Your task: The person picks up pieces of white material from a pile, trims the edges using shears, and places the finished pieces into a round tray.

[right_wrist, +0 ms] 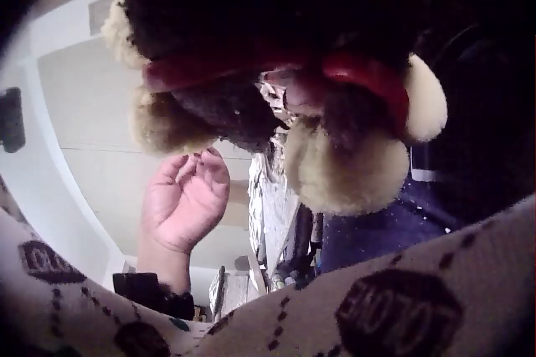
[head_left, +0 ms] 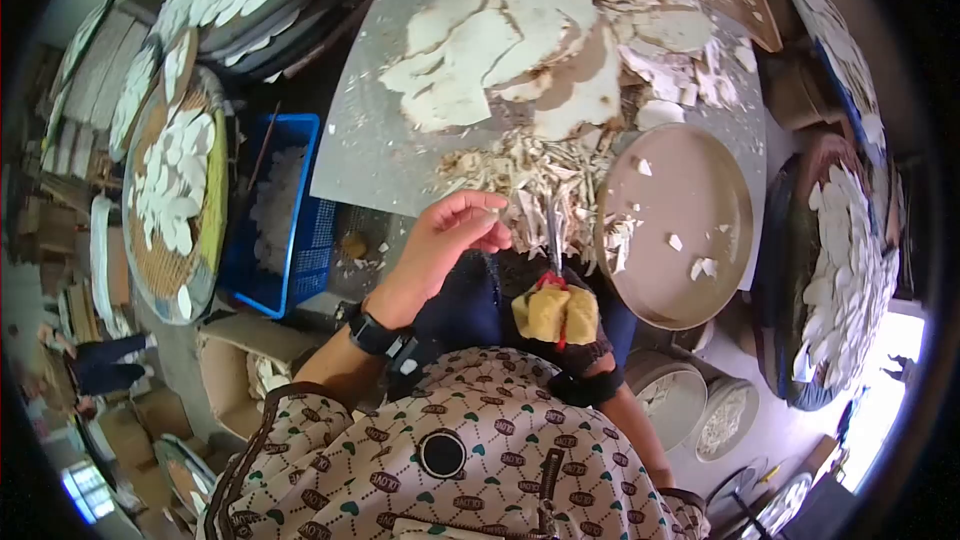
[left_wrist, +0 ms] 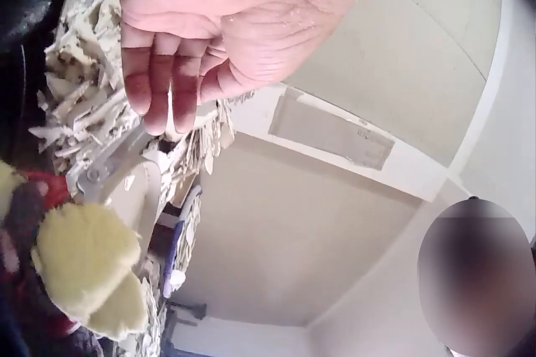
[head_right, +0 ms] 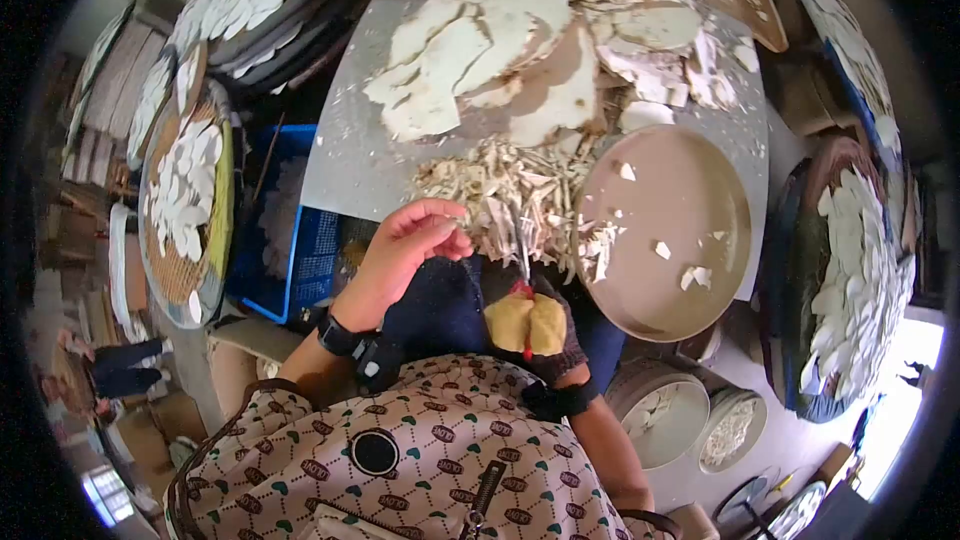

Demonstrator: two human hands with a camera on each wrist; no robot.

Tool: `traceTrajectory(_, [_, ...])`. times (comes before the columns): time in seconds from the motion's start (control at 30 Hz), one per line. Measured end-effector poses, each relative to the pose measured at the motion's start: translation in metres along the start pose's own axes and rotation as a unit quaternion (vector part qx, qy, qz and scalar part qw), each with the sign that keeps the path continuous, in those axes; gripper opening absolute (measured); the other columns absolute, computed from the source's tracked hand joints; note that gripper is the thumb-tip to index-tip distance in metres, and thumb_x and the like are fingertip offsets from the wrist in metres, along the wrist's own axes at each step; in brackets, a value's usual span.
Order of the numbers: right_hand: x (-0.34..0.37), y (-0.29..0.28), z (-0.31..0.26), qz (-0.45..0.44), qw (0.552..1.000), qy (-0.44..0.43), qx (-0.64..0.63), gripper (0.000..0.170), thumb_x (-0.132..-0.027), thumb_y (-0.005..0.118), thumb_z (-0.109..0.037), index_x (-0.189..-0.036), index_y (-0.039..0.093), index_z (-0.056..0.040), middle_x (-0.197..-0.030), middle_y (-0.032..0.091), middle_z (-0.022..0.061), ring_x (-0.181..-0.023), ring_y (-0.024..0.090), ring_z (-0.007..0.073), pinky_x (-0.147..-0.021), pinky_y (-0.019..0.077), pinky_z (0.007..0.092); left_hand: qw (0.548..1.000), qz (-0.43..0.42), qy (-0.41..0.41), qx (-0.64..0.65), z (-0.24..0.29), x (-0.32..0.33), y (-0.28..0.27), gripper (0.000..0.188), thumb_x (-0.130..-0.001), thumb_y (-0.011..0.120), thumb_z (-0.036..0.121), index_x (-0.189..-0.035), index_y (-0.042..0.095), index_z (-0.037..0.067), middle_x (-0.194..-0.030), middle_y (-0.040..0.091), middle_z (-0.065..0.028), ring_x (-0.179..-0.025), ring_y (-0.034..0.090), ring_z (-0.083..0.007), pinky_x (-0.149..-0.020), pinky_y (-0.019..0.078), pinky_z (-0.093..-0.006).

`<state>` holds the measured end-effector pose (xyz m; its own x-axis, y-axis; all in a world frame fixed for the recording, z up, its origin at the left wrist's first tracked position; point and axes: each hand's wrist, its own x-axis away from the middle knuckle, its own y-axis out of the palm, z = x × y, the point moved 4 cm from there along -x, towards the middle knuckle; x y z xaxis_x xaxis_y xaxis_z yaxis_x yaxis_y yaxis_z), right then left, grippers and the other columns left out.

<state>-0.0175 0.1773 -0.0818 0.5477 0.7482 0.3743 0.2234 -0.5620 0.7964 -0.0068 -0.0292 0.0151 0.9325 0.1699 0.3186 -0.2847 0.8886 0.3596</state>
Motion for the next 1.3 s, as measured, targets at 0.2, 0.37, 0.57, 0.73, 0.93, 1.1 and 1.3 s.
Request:
traceTrajectory(0.2, [0.007,0.001,-0.007,0.023,0.997,-0.01,0.071,0.019,-0.088,0.047,-0.012,-0.103,0.053,-0.0026,-0.091,0.058,0.0057,-0.083,0.059,0.0164,-0.075,0.0497,0.03,0.997,0.069,0.011,0.042,-0.004,-0.008,-0.032,0.023,-0.088,0.052,0.013,-0.107,0.057,0.002,-0.087,0.064,-0.0091,-0.078,0.062,-0.0164,-0.071,0.0492,-0.0265])
traceTrajectory(0.37, [0.007,-0.005,-0.007,0.031,0.997,-0.024,0.071,0.019,-0.087,0.048,-0.012,-0.104,0.052,-0.0023,-0.093,0.058,0.0069,-0.084,0.059,0.0173,-0.078,0.0492,0.0304,0.993,0.094,0.063,-0.029,0.01,-0.029,-0.042,0.023,-0.086,0.055,0.01,-0.106,0.057,-0.002,-0.087,0.064,-0.0096,-0.078,0.062,-0.0152,-0.072,0.0487,-0.0259])
traceTrajectory(0.57, [0.006,-0.013,-0.001,0.052,0.998,0.012,0.023,0.02,-0.086,0.051,-0.01,-0.105,0.051,-0.0025,-0.094,0.057,0.0065,-0.085,0.058,0.0172,-0.077,0.0497,0.0308,0.957,0.15,0.171,-0.182,0.056,-0.084,-0.055,0.026,-0.082,0.058,0.01,-0.105,0.057,-0.004,-0.092,0.064,-0.0105,-0.083,0.06,-0.0129,-0.075,0.0469,-0.0247])
traceTrajectory(0.73, [0.004,-0.025,0.004,0.033,0.994,-0.002,0.104,0.019,-0.085,0.053,-0.008,-0.103,0.052,-0.0031,-0.093,0.057,0.0051,-0.085,0.057,0.0156,-0.077,0.0489,0.0304,0.829,0.163,0.275,-0.458,0.094,-0.16,-0.066,0.044,-0.072,0.065,0.025,-0.103,0.057,-0.005,-0.096,0.062,-0.0186,-0.089,0.06,-0.0257,-0.078,0.0472,-0.0314])
traceTrajectory(0.93, [0.009,-0.012,0.0,0.013,0.99,-0.026,0.139,0.018,-0.084,0.053,-0.005,-0.101,0.053,-0.0028,-0.091,0.057,0.0034,-0.083,0.056,0.0139,-0.076,0.0478,0.0282,0.744,0.135,0.239,-0.61,0.102,-0.213,-0.069,0.072,-0.054,0.074,0.045,-0.103,0.055,-0.004,-0.091,0.062,-0.019,-0.086,0.061,-0.0278,-0.074,0.0477,-0.0324])
traceTrajectory(1.1, [0.012,-0.018,0.001,-0.014,0.991,-0.034,0.125,0.031,-0.083,0.06,-0.019,-0.108,0.051,-0.0038,-0.101,0.056,0.0077,-0.093,0.057,0.0175,-0.084,0.0474,0.0322,0.757,0.095,0.139,-0.632,0.116,-0.209,-0.087,0.064,-0.055,0.076,0.046,-0.096,0.059,-0.001,-0.084,0.063,-0.0134,-0.074,0.061,-0.0225,-0.063,0.0482,-0.0292])
traceTrajectory(1.3, [0.015,-0.031,0.006,-0.013,0.982,-0.032,0.185,0.028,-0.084,0.059,-0.02,-0.105,0.051,-0.0039,-0.101,0.056,0.0075,-0.092,0.057,0.0177,-0.083,0.0475,0.0318,0.944,-0.032,0.032,-0.327,0.139,-0.147,-0.096,0.027,-0.077,0.066,0.019,-0.095,0.055,0.003,-0.084,0.06,-0.0041,-0.071,0.057,-0.009,-0.058,0.0474,-0.0231])
